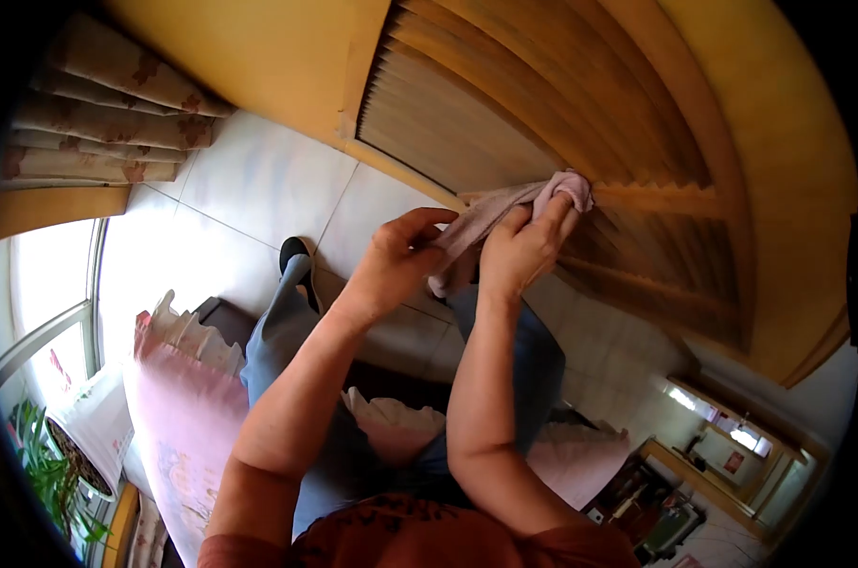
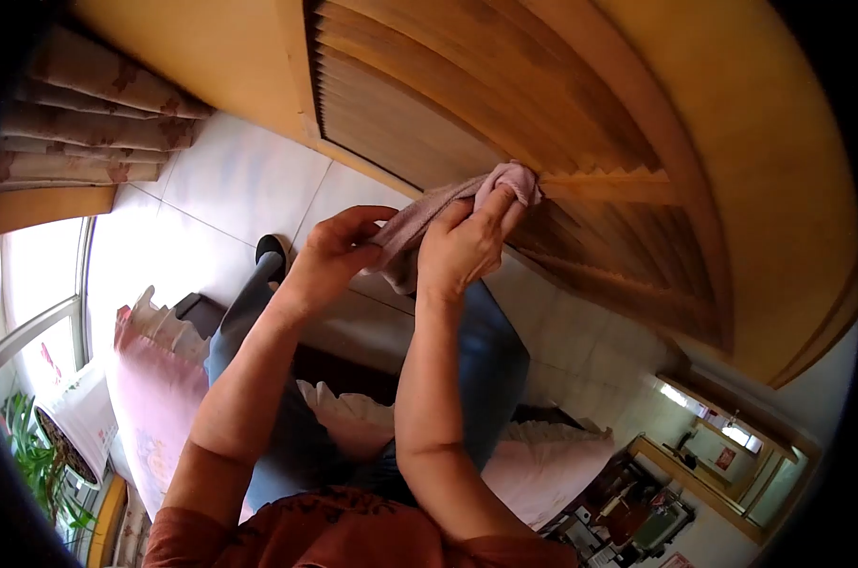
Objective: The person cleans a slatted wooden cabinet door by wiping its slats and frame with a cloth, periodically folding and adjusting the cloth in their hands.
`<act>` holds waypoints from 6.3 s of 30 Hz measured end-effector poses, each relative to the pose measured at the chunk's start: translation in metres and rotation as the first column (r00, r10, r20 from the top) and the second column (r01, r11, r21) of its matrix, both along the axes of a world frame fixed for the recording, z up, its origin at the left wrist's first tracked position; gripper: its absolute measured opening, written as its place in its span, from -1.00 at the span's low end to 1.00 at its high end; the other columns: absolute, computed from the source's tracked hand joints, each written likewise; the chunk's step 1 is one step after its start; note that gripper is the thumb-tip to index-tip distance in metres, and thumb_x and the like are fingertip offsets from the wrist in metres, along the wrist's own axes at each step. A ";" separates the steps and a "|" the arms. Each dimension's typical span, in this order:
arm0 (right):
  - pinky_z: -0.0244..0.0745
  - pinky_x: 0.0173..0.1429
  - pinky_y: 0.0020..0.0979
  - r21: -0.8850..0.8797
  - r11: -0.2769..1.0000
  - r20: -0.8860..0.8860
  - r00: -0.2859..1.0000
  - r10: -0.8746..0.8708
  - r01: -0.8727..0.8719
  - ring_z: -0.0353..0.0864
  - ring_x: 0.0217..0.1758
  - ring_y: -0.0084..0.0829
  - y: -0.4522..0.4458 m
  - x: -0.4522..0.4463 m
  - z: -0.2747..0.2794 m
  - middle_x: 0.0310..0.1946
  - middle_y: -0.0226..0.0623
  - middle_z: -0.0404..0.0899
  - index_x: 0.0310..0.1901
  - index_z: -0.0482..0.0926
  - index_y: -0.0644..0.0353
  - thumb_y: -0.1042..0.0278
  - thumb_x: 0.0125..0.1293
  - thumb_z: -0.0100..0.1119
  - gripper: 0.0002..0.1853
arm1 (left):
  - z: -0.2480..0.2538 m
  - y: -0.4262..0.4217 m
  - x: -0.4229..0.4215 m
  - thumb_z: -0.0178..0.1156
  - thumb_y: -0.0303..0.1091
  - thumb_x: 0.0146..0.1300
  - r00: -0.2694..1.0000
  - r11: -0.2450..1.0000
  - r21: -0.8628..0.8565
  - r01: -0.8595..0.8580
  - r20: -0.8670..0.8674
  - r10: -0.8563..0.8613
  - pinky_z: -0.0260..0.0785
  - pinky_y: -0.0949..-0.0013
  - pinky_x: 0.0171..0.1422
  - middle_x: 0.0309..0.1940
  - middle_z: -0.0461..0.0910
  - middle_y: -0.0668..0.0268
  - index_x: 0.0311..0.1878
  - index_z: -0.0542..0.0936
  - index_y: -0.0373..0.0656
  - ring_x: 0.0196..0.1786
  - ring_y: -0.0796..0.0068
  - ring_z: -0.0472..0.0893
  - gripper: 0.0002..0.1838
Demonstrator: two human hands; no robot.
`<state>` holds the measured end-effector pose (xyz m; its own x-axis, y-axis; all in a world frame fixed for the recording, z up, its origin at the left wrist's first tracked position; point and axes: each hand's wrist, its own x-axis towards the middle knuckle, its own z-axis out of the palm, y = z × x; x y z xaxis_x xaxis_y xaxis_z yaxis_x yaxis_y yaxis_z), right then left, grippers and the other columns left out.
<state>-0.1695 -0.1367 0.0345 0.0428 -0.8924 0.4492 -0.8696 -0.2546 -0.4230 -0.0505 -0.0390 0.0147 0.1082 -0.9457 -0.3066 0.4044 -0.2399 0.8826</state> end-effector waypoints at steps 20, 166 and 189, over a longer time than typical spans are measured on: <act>0.51 0.10 -0.01 0.041 0.998 0.231 0.972 0.043 -0.053 0.52 0.08 0.23 0.006 0.010 -0.016 0.15 0.23 0.37 0.20 0.28 0.36 0.54 0.20 0.03 -0.51 | -0.007 0.002 0.005 0.02 -0.69 0.15 0.994 0.997 0.028 0.065 0.081 -0.067 0.38 0.49 0.08 -0.09 0.63 0.26 0.20 0.51 -0.38 -0.08 0.56 0.54 -0.52; 0.37 0.15 -0.07 0.055 0.833 0.414 0.771 0.483 -0.551 0.42 0.10 0.12 0.018 0.075 -0.051 -0.03 0.11 0.44 0.07 0.47 0.28 0.36 0.31 0.18 -0.67 | -0.016 0.025 0.053 0.37 -0.53 0.05 0.813 0.950 -0.070 -0.304 0.501 0.297 0.49 0.39 0.07 -0.04 0.61 0.18 0.14 0.52 -0.24 0.01 0.43 0.61 -0.48; 0.57 -0.33 -0.02 0.189 0.918 -0.289 0.873 0.392 -0.349 0.66 -0.22 0.01 -0.007 0.128 -0.024 -0.04 -0.06 0.51 0.14 0.46 -0.09 0.22 0.20 0.11 -0.57 | -0.017 0.023 0.062 0.22 -0.68 0.04 0.784 0.903 -0.097 -0.419 0.464 0.413 0.47 0.42 0.05 -0.06 0.58 0.24 0.20 0.54 -0.23 -0.04 0.46 0.59 -0.44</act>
<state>-0.0415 -0.1439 0.0103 0.5016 -0.8311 0.2404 -0.8141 -0.5474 -0.1939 0.0111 -0.0163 -0.0023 0.6217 -0.7727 -0.1283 0.0125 -0.1539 0.9880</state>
